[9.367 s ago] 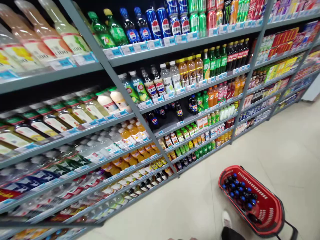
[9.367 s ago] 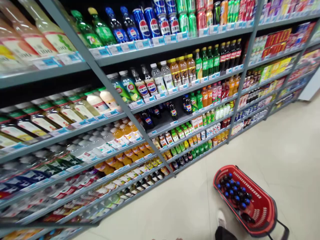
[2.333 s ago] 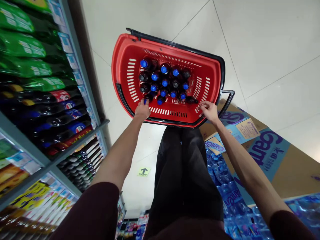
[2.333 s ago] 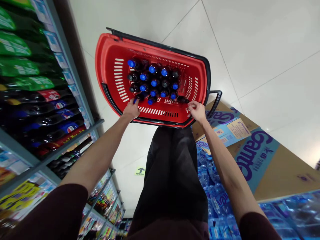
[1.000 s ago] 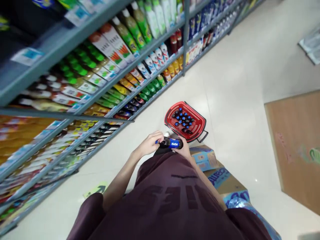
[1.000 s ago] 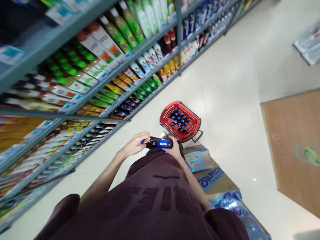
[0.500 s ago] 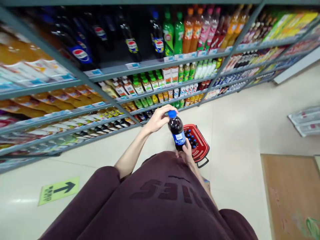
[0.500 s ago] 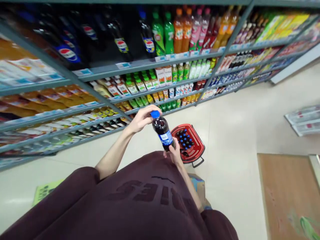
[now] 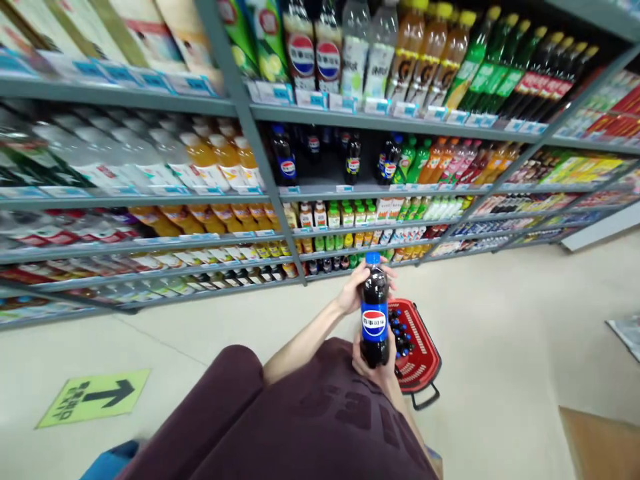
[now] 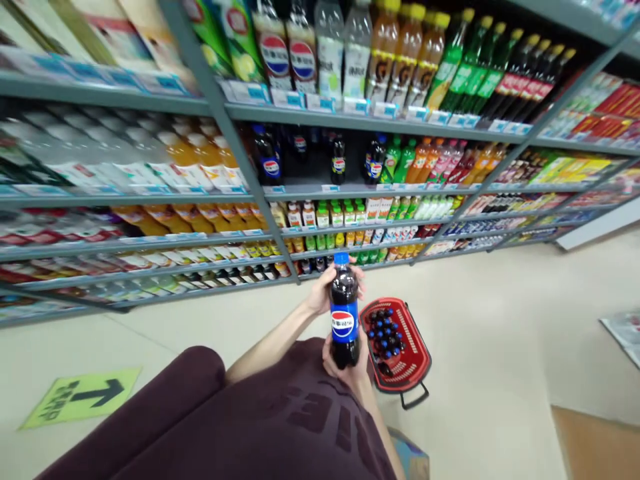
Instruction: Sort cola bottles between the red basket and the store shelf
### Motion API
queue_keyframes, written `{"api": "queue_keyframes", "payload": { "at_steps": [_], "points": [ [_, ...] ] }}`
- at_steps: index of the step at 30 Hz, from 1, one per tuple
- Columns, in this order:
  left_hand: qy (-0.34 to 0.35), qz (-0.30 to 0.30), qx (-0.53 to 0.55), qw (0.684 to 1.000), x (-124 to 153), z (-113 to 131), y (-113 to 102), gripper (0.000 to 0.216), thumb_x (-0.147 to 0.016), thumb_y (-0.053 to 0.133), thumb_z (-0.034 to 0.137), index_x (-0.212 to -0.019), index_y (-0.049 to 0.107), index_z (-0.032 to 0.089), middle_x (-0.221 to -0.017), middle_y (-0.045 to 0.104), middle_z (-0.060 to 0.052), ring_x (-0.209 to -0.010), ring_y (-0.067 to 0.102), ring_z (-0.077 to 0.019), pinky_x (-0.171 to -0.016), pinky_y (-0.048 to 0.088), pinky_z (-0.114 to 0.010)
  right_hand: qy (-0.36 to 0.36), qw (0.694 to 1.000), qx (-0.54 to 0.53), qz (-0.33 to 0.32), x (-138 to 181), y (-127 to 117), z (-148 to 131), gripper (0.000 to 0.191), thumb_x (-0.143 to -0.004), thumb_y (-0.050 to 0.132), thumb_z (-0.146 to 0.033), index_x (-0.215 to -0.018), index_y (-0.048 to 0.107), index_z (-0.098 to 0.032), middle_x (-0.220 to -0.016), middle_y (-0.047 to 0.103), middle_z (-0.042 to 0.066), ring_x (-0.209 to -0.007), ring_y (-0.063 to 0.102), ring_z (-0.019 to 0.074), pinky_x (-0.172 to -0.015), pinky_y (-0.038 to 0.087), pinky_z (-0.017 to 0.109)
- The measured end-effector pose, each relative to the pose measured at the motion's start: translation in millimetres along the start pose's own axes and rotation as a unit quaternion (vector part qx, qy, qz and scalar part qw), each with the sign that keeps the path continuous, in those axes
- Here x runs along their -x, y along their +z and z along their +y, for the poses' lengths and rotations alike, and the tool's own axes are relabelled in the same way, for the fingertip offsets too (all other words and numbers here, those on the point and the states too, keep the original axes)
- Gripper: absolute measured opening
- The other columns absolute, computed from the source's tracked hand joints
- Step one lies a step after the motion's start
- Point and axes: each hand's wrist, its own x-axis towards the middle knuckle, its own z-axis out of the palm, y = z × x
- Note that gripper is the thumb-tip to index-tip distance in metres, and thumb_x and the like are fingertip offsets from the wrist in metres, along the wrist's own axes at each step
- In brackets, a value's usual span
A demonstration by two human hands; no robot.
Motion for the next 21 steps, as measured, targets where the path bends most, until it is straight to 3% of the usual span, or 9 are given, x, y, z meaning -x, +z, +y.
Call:
{"api": "queue_keyframes", "payload": {
  "at_steps": [4,7,10,13,15,18,21],
  "points": [
    [-0.006,-0.015,0.015,1.000,24,18,-6,0.067,-0.085,0.072,0.066,-0.130,0.053,0.020,-0.121,0.070,-0.019,-0.094,0.076,-0.0314,-0.079,0.063,-0.047,-0.057,0.996,-0.061,-0.030,-7,12,22,0.073,-0.084,0.044,-0.086,-0.098,0.069,-0.018,-0.070,0.061,0.001,-0.032,0.022,0.0013,-0.036,0.016,0.020],
    [-0.024,-0.063,-0.021,0.998,44,33,-1,0.067,-0.088,0.076,0.058,-0.138,0.048,0.023,-0.130,0.067,-0.020,-0.096,0.076,-0.0289,-0.076,0.062,-0.038,-0.082,0.981,-0.114,-0.133,-8,20,29,0.070,-0.087,0.044,-0.085,-0.106,0.069,-0.022,-0.070,0.056,-0.002,-0.030,0.017,-0.0012,-0.032,0.011,0.018],
    [-0.059,-0.105,-0.080,0.990,71,39,5,0.073,-0.089,0.080,0.048,-0.148,0.041,0.027,-0.138,0.063,-0.021,-0.098,0.076,-0.0271,-0.074,0.060,-0.032,-0.092,0.962,-0.125,-0.225,-9,24,34,0.065,-0.081,0.052,-0.087,-0.101,0.071,-0.028,-0.073,0.056,-0.002,-0.028,0.021,-0.0005,-0.028,0.009,0.019],
    [-0.063,-0.114,-0.121,0.984,103,39,3,0.087,-0.086,0.083,0.047,-0.157,0.037,0.026,-0.136,0.064,-0.020,-0.108,0.073,-0.0305,-0.088,0.060,-0.040,-0.104,0.961,-0.086,-0.240,-16,30,45,0.053,-0.071,0.060,-0.086,-0.099,0.074,-0.043,-0.071,0.058,-0.001,-0.030,0.026,0.0046,-0.029,0.008,0.020],
    [-0.064,-0.104,-0.153,0.981,123,43,-3,0.101,-0.085,0.083,0.051,-0.164,0.029,0.023,-0.132,0.066,-0.020,-0.112,0.070,-0.0321,-0.093,0.058,-0.042,-0.108,0.961,-0.070,-0.244,-24,39,56,0.068,-0.067,0.063,-0.088,-0.118,0.071,-0.043,-0.067,0.057,-0.002,-0.032,0.028,0.0060,-0.029,0.013,0.020],
    [-0.072,-0.076,-0.187,0.977,148,56,-11,0.113,-0.083,0.083,0.057,-0.168,0.021,0.019,-0.131,0.066,-0.019,-0.112,0.068,-0.0318,-0.092,0.058,-0.039,-0.120,0.951,-0.055,-0.281,-34,66,70,0.097,-0.067,0.067,-0.088,-0.140,0.057,-0.024,-0.064,0.054,-0.004,-0.036,0.034,0.0048,-0.032,0.030,0.020],
    [-0.074,-0.056,-0.186,0.978,166,71,-15,0.111,-0.081,0.084,0.058,-0.167,0.026,0.018,-0.133,0.066,-0.018,-0.111,0.068,-0.0296,-0.092,0.057,-0.035,-0.123,0.928,-0.035,-0.349,-36,95,75,0.085,-0.074,0.069,-0.081,-0.135,0.056,-0.022,-0.071,0.058,-0.002,-0.044,0.049,0.0073,-0.042,0.041,0.018]
  ]
}}
